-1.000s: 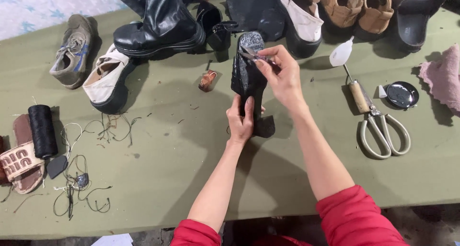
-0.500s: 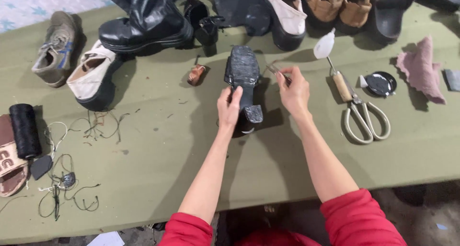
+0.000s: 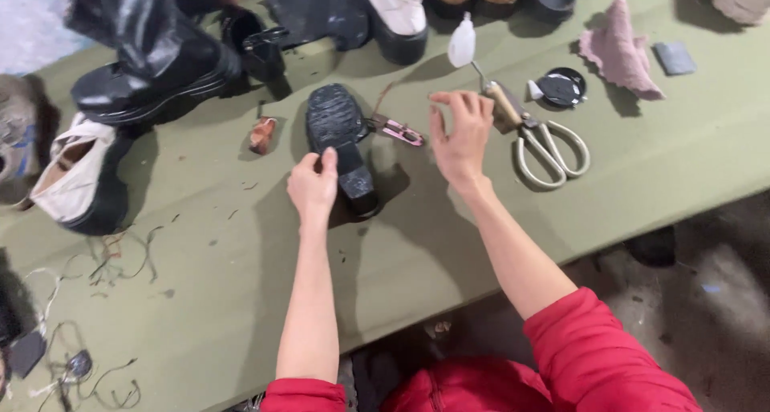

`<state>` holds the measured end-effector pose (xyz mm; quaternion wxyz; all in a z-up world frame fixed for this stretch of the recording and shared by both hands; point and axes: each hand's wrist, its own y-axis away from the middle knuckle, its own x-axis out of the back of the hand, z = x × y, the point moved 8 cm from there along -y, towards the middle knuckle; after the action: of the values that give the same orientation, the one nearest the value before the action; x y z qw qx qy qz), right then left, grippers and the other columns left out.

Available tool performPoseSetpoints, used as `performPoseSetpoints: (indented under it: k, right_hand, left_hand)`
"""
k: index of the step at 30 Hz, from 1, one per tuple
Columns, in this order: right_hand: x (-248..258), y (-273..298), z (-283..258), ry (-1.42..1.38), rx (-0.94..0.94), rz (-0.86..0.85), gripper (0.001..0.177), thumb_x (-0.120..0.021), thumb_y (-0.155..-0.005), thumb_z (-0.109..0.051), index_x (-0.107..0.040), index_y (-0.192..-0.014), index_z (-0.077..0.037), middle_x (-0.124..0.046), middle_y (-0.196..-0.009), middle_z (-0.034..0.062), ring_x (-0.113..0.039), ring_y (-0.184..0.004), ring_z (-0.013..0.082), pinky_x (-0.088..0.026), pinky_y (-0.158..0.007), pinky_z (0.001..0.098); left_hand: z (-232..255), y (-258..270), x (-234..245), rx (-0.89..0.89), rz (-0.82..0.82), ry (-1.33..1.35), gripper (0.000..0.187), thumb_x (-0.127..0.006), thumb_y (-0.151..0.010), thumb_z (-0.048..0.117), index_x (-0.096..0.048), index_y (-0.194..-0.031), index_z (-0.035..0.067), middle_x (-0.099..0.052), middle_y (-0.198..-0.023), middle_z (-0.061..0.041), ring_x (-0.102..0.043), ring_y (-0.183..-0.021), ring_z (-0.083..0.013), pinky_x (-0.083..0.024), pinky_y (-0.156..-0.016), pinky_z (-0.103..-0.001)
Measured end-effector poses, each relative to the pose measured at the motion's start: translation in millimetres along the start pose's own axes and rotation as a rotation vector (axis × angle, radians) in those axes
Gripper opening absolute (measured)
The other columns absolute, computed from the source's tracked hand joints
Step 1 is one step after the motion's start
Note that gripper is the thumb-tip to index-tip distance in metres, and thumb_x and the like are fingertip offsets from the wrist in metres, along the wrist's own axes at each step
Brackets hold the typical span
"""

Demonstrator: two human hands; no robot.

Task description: The person scrapes the sole of a black shoe with a small knife to remove debris. They then wipe the sole with a cloth and place the shoe on the table.

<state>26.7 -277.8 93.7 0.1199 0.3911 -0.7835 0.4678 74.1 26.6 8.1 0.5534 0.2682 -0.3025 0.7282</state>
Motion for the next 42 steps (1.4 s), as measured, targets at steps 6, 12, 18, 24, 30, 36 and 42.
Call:
performPoseSetpoints:
  k: [6, 12, 18, 24, 30, 36, 42]
  right_hand:
    - [76.0, 4.9, 50.4, 0.124, 0.114, 0.306, 0.024, -0.079, -0.087, -0.004, -0.073, -0.101, -0.022, -0.059, -0.096, -0.0057, -0.053, -0.099, 0.0187, -0.041, -0.095, 0.0339]
    - [77.7, 39.1, 75.6, 0.267, 0.005, 0.265, 0.020, -0.076, -0.089, -0.008, -0.071, -0.099, -0.025, -0.054, -0.096, -0.0094, -0.048, -0.104, 0.0164, -0.040, -0.088, 0.0341]
    - [60.9, 35.3, 81.5, 0.471, -0.074, 0.163, 0.041, -0.082, -0.082, -0.018, -0.068, -0.119, -0.024, -0.053, -0.116, -0.0026, -0.041, -0.115, 0.0236, -0.034, -0.089, 0.0384]
    - [38.3, 37.2, 109.1, 0.592, -0.151, 0.022, 0.045, -0.084, -0.081, -0.028, -0.067, -0.122, -0.022, -0.055, -0.115, -0.0006, -0.036, -0.121, 0.0247, -0.026, -0.096, 0.0428]
    - [29.8, 35.6, 120.2, 0.587, -0.175, 0.027, 0.044, -0.085, -0.083, -0.028, -0.064, -0.121, -0.023, -0.051, -0.107, -0.0018, -0.035, -0.115, 0.0234, -0.026, -0.092, 0.0421]
    - [20.6, 33.7, 113.9, 0.615, -0.145, 0.051, 0.037, -0.082, -0.083, -0.033, -0.068, -0.116, -0.025, -0.053, -0.100, -0.0008, -0.041, -0.112, 0.0248, -0.028, -0.090, 0.0430]
    - [41.1, 40.6, 62.9, 0.529, 0.013, 0.168, 0.049, -0.087, -0.077, -0.033, -0.063, -0.118, -0.022, -0.047, -0.095, 0.0012, -0.043, -0.105, 0.0263, -0.029, -0.085, 0.0422]
  left_hand:
    - [-8.6, -2.5, -0.3, -0.048, 0.051, 0.030, 0.043, -0.059, -0.096, 0.051, -0.076, -0.087, 0.012, -0.074, -0.081, -0.014, -0.071, -0.079, -0.0411, -0.054, -0.079, -0.049]
    - [-2.5, 3.2, 4.3, -0.088, 0.139, 0.100, 0.038, -0.064, -0.095, 0.047, -0.076, -0.080, 0.015, -0.074, -0.074, -0.008, -0.072, -0.070, -0.0325, -0.056, -0.074, -0.043]
    - [-4.8, 7.0, 13.1, -0.139, 0.246, 0.190, 0.027, -0.071, -0.092, 0.040, -0.074, -0.081, 0.016, -0.072, -0.070, -0.005, -0.070, -0.066, -0.0280, -0.054, -0.069, -0.040]
    - [-6.2, 8.6, 14.5, -0.164, 0.265, 0.267, 0.025, -0.074, -0.092, 0.039, -0.072, -0.080, 0.017, -0.069, -0.066, -0.003, -0.069, -0.062, -0.0217, -0.053, -0.066, -0.034]
    - [-5.6, 10.7, 15.7, -0.202, 0.224, 0.278, 0.027, -0.071, -0.095, 0.043, -0.072, -0.083, 0.018, -0.069, -0.067, -0.005, -0.069, -0.063, -0.0257, -0.052, -0.066, -0.039]
    - [3.0, 9.1, 15.8, -0.242, 0.135, 0.232, 0.031, -0.070, -0.096, 0.047, -0.072, -0.083, 0.019, -0.069, -0.065, -0.006, -0.069, -0.064, -0.0293, -0.053, -0.064, -0.040]
    - [0.9, 19.1, 22.4, -0.207, 0.083, 0.272, 0.033, -0.068, -0.096, 0.039, -0.070, -0.069, 0.020, -0.063, -0.054, 0.000, -0.062, -0.054, -0.0182, -0.049, -0.061, -0.032]
